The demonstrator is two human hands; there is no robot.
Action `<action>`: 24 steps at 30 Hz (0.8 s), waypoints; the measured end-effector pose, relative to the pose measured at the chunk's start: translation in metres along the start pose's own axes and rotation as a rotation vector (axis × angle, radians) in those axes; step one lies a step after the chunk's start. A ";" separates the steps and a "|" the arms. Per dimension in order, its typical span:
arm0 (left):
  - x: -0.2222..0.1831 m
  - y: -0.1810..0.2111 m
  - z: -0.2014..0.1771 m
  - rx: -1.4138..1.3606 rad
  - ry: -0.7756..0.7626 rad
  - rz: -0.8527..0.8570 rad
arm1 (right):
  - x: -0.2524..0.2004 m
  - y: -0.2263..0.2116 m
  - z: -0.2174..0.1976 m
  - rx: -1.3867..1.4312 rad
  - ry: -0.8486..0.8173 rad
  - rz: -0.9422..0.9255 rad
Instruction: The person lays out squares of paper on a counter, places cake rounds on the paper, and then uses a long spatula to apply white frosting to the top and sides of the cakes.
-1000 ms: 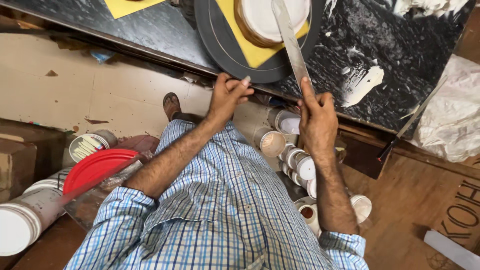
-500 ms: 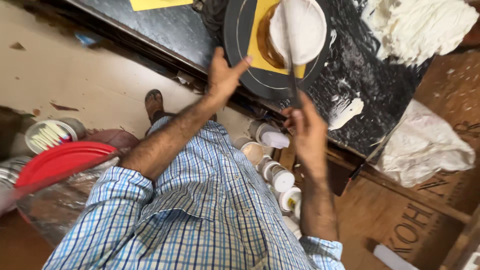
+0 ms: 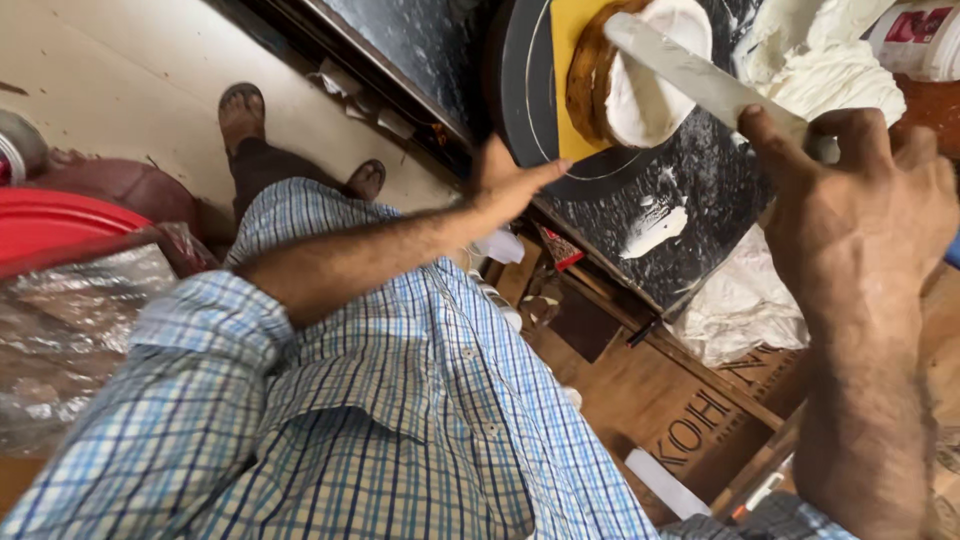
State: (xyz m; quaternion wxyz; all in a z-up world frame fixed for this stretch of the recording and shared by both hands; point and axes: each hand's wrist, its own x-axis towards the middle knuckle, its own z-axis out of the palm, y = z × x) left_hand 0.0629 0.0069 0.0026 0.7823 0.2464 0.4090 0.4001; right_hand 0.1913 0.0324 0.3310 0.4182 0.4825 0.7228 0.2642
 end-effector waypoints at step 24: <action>0.076 0.072 -0.042 0.449 0.063 0.198 | -0.087 -0.032 0.044 0.490 0.015 0.077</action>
